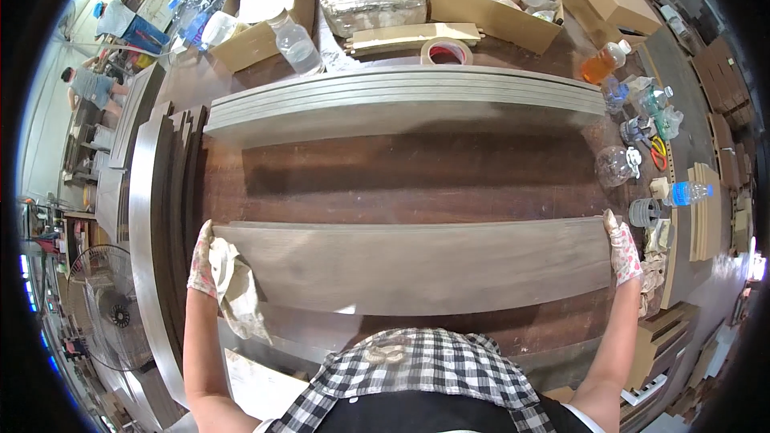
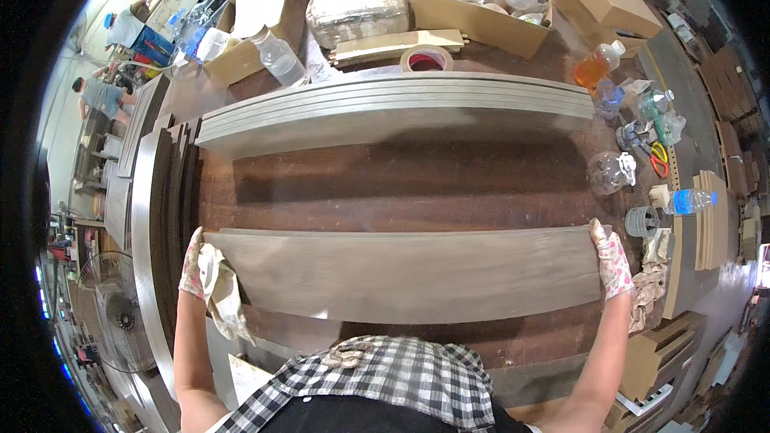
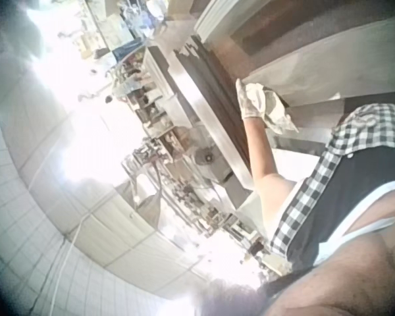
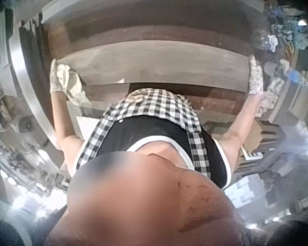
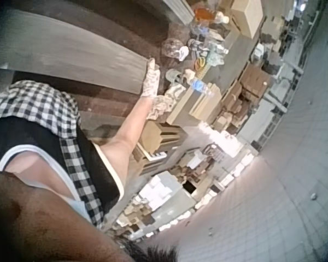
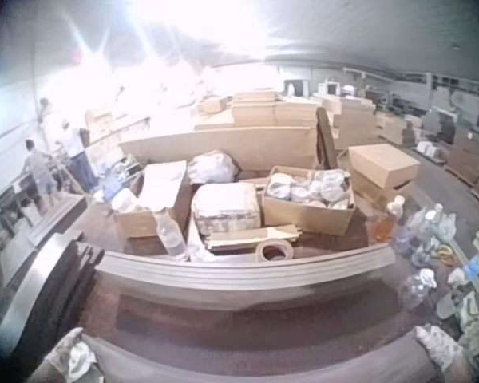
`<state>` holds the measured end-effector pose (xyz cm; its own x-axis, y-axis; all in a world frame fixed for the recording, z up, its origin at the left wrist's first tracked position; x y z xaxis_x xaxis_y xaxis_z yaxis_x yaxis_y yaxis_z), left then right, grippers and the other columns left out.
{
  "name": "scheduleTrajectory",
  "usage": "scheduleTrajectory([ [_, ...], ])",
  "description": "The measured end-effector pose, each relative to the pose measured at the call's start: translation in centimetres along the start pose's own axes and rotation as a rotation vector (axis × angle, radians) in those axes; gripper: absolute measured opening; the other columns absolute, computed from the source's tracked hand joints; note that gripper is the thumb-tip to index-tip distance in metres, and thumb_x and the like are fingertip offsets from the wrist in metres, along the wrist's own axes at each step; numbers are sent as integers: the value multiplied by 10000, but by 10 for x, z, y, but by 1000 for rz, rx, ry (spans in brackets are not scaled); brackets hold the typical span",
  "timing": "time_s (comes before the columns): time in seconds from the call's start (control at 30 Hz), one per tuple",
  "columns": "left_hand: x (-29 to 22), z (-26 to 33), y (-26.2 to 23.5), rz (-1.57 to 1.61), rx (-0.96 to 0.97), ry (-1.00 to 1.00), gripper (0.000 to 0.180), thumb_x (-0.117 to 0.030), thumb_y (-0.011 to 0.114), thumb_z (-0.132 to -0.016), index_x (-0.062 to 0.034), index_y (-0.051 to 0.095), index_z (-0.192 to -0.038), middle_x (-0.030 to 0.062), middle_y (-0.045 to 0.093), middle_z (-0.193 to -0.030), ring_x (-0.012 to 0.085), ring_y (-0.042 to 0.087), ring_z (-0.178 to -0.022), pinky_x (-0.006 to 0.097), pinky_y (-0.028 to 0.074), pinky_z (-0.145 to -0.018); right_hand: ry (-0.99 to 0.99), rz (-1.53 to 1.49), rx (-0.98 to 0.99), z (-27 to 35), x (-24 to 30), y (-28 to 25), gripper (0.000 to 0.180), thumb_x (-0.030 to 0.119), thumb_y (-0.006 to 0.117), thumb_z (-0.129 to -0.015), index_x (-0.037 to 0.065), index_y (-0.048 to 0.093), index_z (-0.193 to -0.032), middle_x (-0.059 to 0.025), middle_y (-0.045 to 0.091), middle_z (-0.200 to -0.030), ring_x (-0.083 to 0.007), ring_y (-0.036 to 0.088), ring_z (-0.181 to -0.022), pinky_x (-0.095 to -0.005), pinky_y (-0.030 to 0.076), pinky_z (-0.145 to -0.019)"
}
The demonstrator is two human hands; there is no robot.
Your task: The person sands wooden boards with a sanding block and wipes them with a cloth, handling the boards one at a time and turning them over on a workbench.
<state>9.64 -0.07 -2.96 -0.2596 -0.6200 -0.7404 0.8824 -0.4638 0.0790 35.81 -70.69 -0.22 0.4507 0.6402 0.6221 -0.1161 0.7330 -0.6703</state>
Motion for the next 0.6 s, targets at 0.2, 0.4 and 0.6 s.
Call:
scheduleTrajectory([
  [0.2, -24, -11, -5, -788, 46, 731, 261, -91, 456, -894, -16, 586, -1107, 103, 630, -991, 150, 592, -896, 276, 464, -772, -337, 433, -238, -19, 42, -2, 564, 379, 546, -851, -23, 457, -1237, -211, 493, -1239, -309, 451, -1176, -361, 339, -994],
  [0.4, -110, 6, -46, -543, -236, 929, 252, -86, 437, -919, -42, 567, -1131, 33, 607, -806, 105, 557, -685, 243, 476, -584, -498, -510, -148, -89, 73, 20, 624, 50, 611, -819, 18, 288, -1352, -173, 322, -1381, -290, 404, -1216, -351, 364, -995],
  [0.6, -137, -36, 60, -513, 191, 812, 570, 61, 481, -786, -30, 360, -1336, 121, 420, -1333, 123, 552, -959, 211, 456, -772, -756, -575, -98, -152, 105, 25, 718, 126, 563, -841, 96, 136, -1418, -98, 253, -1429, -261, 299, -1281, -379, 289, -1028],
])
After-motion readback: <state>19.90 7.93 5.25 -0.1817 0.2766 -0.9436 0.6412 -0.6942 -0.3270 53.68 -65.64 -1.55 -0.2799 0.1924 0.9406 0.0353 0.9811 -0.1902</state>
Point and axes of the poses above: each hand's wrist, its own z-axis away from the middle knuckle, its own y-axis out of the palm, x = y × z, the point moved 7 cm from there along -z, towards the middle knuckle
